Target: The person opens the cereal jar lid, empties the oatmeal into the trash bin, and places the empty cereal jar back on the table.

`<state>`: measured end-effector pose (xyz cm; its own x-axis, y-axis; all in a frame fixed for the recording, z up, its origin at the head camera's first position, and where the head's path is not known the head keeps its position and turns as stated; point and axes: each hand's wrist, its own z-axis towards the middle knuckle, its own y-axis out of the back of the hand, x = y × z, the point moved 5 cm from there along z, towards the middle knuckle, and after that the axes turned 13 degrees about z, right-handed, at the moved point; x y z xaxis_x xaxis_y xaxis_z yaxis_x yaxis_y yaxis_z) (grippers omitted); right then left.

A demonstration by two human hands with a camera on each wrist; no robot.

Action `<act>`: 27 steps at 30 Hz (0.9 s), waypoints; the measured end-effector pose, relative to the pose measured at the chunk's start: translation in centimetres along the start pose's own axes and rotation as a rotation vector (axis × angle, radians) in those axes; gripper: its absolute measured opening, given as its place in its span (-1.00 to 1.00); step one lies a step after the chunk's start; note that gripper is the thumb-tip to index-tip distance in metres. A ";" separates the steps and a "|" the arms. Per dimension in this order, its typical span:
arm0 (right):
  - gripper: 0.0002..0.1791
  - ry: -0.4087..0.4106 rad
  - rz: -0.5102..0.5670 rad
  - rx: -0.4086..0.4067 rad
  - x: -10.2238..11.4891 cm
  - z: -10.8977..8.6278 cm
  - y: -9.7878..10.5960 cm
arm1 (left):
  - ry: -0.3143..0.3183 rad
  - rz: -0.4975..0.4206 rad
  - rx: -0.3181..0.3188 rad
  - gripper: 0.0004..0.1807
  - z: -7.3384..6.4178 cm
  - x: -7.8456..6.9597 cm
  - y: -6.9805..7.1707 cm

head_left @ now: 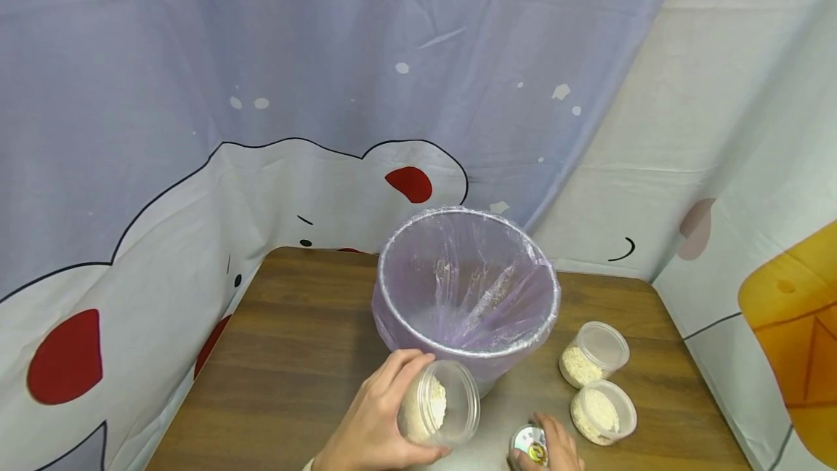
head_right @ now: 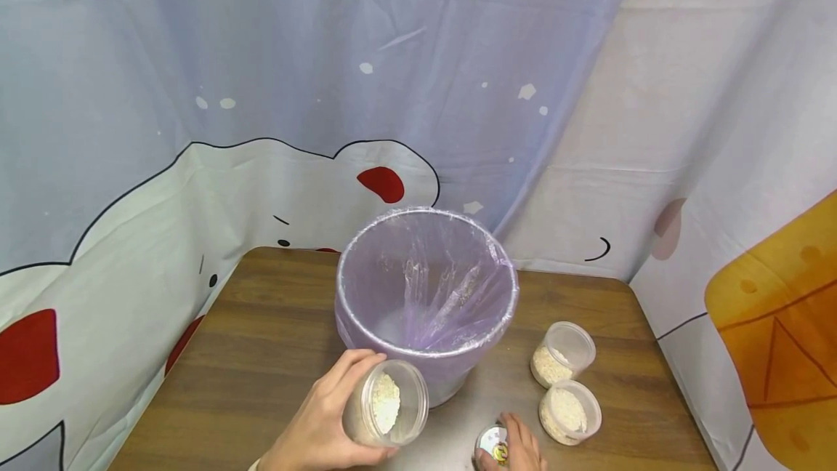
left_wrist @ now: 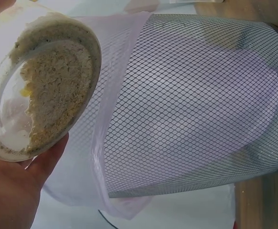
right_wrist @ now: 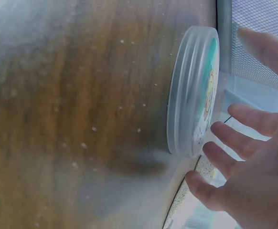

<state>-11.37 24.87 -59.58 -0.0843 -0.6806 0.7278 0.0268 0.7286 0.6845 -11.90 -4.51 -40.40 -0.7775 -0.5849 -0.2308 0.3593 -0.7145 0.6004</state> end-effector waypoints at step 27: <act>-0.44 0.218 0.148 -0.102 3.7 1.3 2.9 | -0.045 0.000 -0.021 0.11 1.1 -0.4 0.9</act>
<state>-12.93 24.55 -55.00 0.1440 -0.5757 0.8049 0.1235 0.8174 0.5626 -11.82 -4.50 -38.87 -0.7997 -0.5675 -0.1961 0.3695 -0.7226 0.5842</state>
